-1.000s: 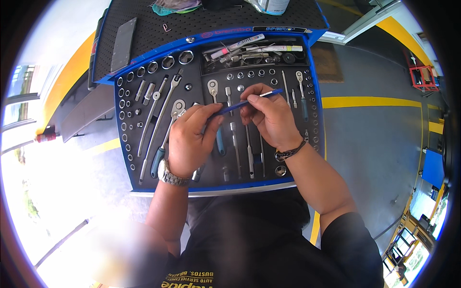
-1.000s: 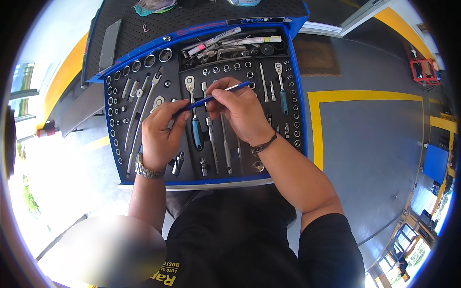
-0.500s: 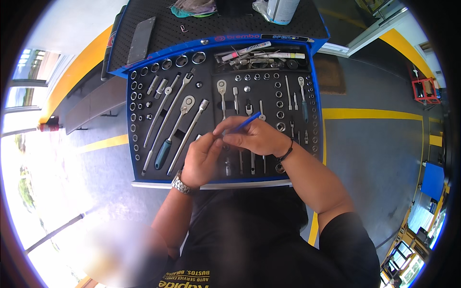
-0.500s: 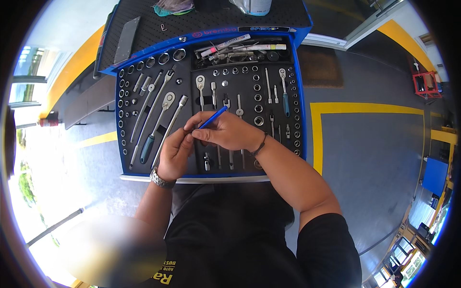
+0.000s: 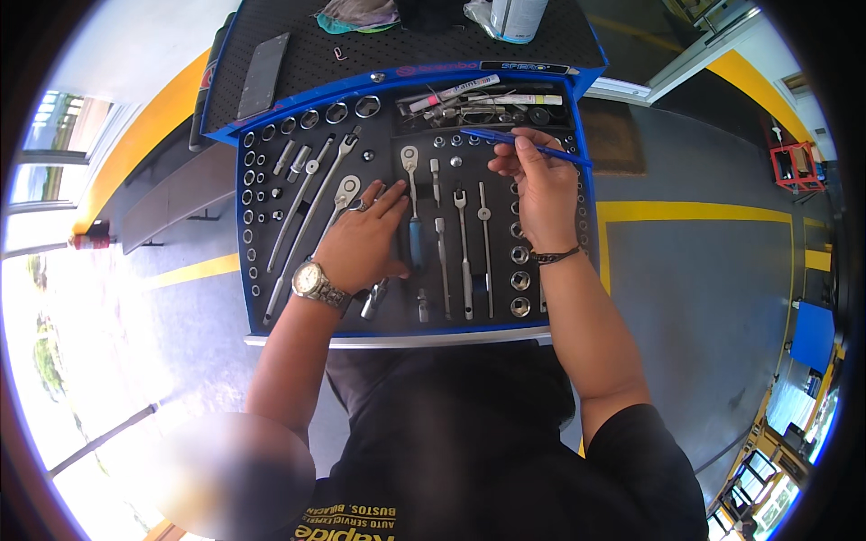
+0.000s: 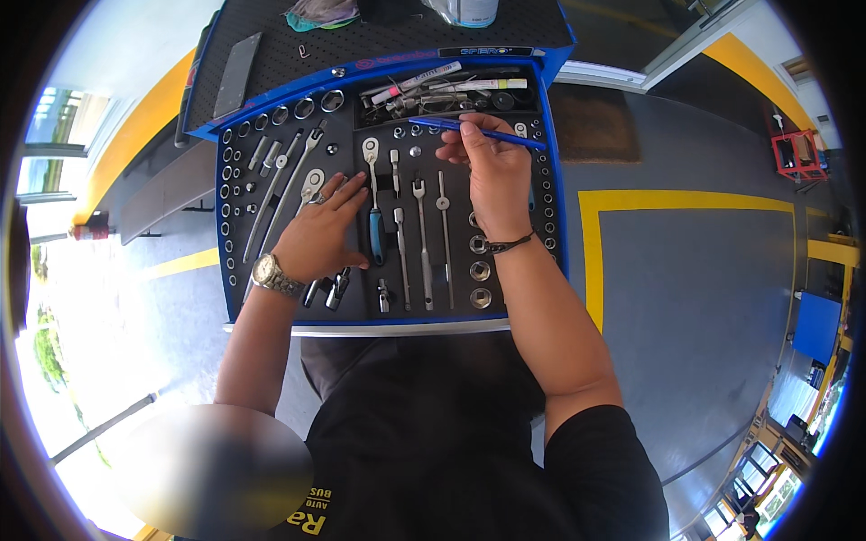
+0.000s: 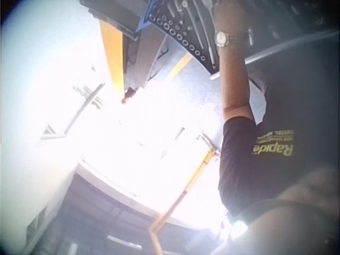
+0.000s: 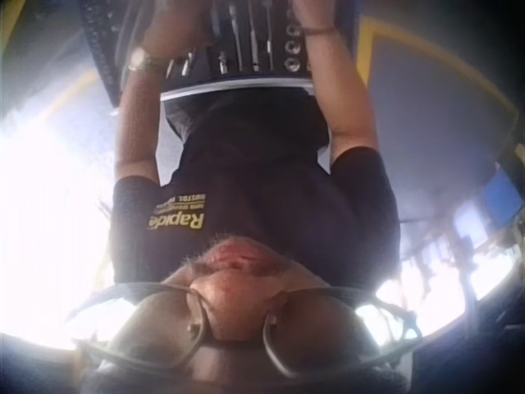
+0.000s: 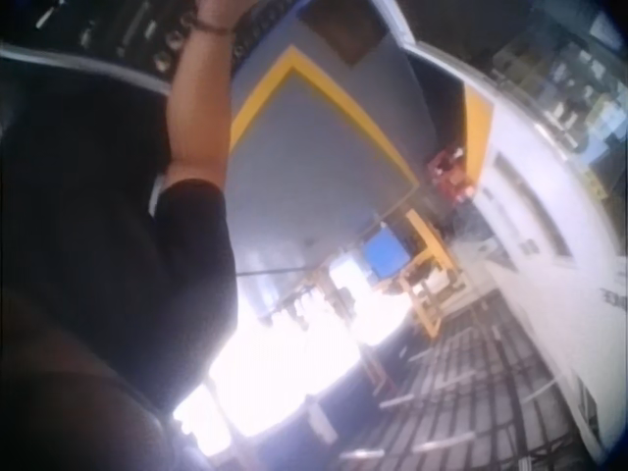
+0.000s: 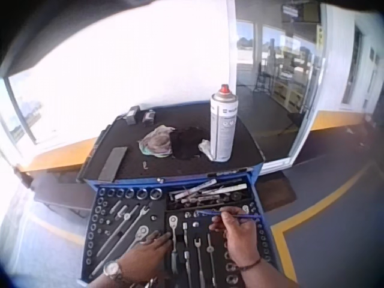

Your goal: The person organizes tools in a blue toolbox, picking up and placing various items such as sockets, wrenches, and pliers into designated slots. The person also wipes a pair of pliers with a cloth and places them back in the drawer.

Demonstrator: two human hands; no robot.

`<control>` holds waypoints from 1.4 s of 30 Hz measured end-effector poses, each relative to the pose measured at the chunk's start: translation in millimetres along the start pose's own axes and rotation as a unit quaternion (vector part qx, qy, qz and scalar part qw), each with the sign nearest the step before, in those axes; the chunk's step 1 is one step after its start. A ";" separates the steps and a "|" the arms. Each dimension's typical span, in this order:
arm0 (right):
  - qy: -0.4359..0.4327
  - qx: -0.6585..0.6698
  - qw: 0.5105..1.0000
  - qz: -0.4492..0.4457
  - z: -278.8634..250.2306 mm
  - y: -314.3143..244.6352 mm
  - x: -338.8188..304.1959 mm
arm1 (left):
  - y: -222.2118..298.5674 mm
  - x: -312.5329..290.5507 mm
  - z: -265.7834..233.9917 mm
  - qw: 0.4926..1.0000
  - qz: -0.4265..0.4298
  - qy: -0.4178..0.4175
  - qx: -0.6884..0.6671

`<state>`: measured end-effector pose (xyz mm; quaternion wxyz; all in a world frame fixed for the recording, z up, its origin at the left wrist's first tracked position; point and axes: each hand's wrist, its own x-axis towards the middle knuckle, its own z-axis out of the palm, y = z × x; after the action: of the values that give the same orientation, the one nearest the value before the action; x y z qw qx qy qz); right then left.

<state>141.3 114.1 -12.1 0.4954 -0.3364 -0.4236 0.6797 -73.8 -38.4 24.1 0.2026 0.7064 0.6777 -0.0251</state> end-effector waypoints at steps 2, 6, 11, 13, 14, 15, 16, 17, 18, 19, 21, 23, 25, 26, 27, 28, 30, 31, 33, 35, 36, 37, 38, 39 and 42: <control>-0.003 0.019 1.000 -0.007 1.7 -2.9 -0.6 | -15.9 -5.5 4.5 0.999 0.039 -0.005 -0.011; -0.028 0.029 0.999 -0.007 2.6 -8.0 -8.8 | -5.0 -7.3 -5.8 0.998 0.028 -0.006 0.055; -0.048 0.053 0.997 -0.007 4.1 -7.7 -14.8 | 3.3 8.9 -17.7 0.995 -0.004 -0.017 0.099; -0.039 0.052 0.998 0.002 7.2 -7.1 -17.8 | 5.5 18.4 -21.7 0.993 -0.031 -0.039 0.104; -0.047 0.044 0.998 0.007 5.0 -4.7 -15.8 | 5.0 17.3 -20.2 0.995 -0.026 -0.036 0.094; -0.055 0.038 0.998 0.007 4.0 -4.7 -11.8 | 3.5 19.1 -21.5 0.995 -0.019 -0.030 0.088; -0.052 0.024 0.998 0.004 4.0 -4.3 -12.5 | 2.1 19.0 -21.8 0.996 -0.013 -0.023 0.082; -0.048 0.010 0.999 0.002 4.0 -3.6 -14.6 | 3.6 9.6 -17.8 0.997 -0.002 0.014 0.076; -0.042 0.000 0.999 -0.004 4.4 -3.3 -13.4 | 1.2 1.4 -11.5 0.997 -0.002 0.021 0.075; -0.049 0.006 0.999 -0.005 5.1 -3.0 -12.9 | -3.2 -9.3 -1.1 0.997 -0.001 0.026 0.073; -0.056 0.015 0.998 -0.005 4.8 -0.3 -15.0 | -5.8 -27.9 17.7 0.999 -0.016 0.023 0.040; -0.064 0.007 0.998 0.003 4.8 -0.5 -20.8 | -12.3 -39.5 32.3 0.998 -0.001 0.051 0.036; -0.066 -0.017 0.998 0.001 7.4 -6.0 -11.5 | -11.5 -35.9 20.9 0.997 -0.001 0.076 0.030; -0.051 -0.036 0.998 0.004 6.0 -4.3 -12.5 | -8.8 -33.0 14.7 0.997 -0.005 0.073 0.021; -0.034 -0.053 0.998 0.010 7.8 -3.0 -14.9 | -5.7 -31.1 11.0 0.998 -0.008 0.065 0.013; -0.034 -0.055 0.998 0.008 9.1 -3.5 -14.0 | -1.4 -24.7 8.1 0.997 -0.023 0.080 -0.006; -0.032 -0.062 0.998 0.010 10.6 -2.2 -15.0 | 9.9 -4.1 7.9 0.992 -0.052 0.102 -0.051; -0.032 -0.074 0.997 0.010 10.1 -0.8 -15.8 | 14.6 5.5 15.0 0.990 -0.046 0.136 -0.012; -0.030 -0.100 0.994 0.005 7.3 1.2 -9.9 | 29.3 20.7 23.0 0.987 -0.078 0.143 0.008; -0.037 -0.110 0.993 -0.010 2.6 4.0 -5.3 | 39.0 32.5 31.6 0.981 -0.093 0.166 0.040; -0.039 -0.113 0.993 -0.015 0.9 5.6 -4.9 | 41.0 34.1 30.7 0.982 -0.104 0.155 0.030; -0.042 -0.153 0.987 -0.018 -1.2 5.9 -3.4 | 41.6 35.1 27.5 0.982 -0.115 0.145 0.021; -0.041 -0.161 0.986 -0.021 -2.7 5.6 -1.1 | 40.5 36.5 25.8 0.983 -0.127 0.134 0.011; -0.044 -0.167 0.985 -0.022 1.3 1.8 -0.8 | 34.0 39.4 29.3 0.982 -0.121 0.146 -0.021; -0.030 -0.185 0.981 -0.037 4.2 2.6 1.4 | 33.1 42.8 43.6 0.973 -0.116 0.188 -0.068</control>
<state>136.2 114.0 -12.8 0.4363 -0.3856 -0.5694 0.5803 -27.9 -11.9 -20.8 0.1154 0.5995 0.7811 0.1308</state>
